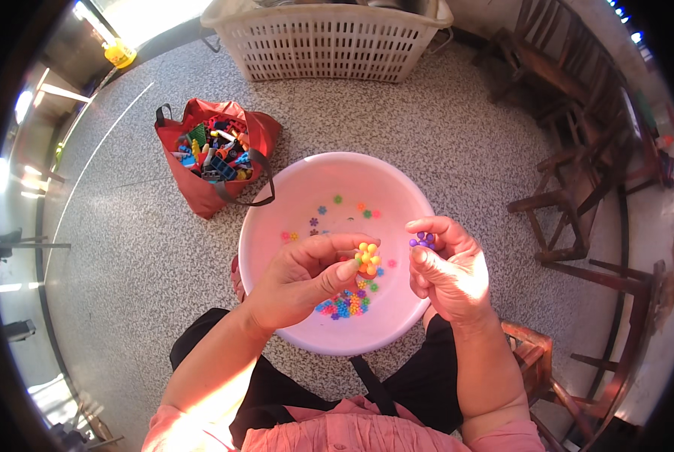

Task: The recorder connects plastic flower-shaped blocks into a larger structure.

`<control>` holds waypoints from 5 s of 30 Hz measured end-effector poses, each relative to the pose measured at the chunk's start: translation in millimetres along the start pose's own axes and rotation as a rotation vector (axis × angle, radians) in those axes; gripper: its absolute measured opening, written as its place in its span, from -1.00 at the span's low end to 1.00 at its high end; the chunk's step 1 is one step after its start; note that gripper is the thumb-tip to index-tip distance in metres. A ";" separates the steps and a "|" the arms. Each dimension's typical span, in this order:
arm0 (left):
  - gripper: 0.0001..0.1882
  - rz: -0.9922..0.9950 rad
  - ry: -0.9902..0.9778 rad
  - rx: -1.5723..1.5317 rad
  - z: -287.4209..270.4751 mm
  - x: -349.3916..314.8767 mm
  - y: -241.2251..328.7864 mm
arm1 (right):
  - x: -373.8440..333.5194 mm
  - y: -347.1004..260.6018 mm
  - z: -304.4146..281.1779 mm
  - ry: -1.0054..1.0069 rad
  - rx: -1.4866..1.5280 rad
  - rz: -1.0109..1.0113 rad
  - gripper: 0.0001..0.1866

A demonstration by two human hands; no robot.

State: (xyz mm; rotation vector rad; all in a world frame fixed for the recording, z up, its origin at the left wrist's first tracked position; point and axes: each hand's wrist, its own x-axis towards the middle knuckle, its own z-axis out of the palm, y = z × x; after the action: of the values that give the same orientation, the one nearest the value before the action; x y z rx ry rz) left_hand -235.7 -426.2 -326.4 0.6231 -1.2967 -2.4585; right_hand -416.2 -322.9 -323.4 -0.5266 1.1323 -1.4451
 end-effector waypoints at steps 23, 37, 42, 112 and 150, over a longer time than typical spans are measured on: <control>-0.57 0.376 0.008 0.706 4.2 -0.7 -3.3 | -10.6 -3.9 0.8 -0.145 -0.059 -0.062 -0.73; -0.56 0.368 0.011 0.773 1.6 -1.4 -6.8 | -10.5 5.7 8.4 -0.142 -0.639 -0.486 -0.79; -0.59 0.328 0.002 0.696 1.6 0.4 -8.8 | -9.3 5.9 9.1 -0.144 -0.746 -0.604 -0.78; -0.66 0.041 0.071 0.211 2.8 -4.2 -15.2 | -10.5 9.5 5.0 -0.173 -0.594 -0.376 -0.77; -0.53 -0.037 0.328 -0.778 -38.3 -17.7 22.0 | 59.8 336.5 -90.3 -0.407 -1.499 0.440 -0.77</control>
State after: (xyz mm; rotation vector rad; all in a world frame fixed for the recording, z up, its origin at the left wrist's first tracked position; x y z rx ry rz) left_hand -200.0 -457.5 -323.1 0.7710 -0.1646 -2.4698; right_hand -338.7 -302.4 -667.7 -1.3800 1.6952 0.1279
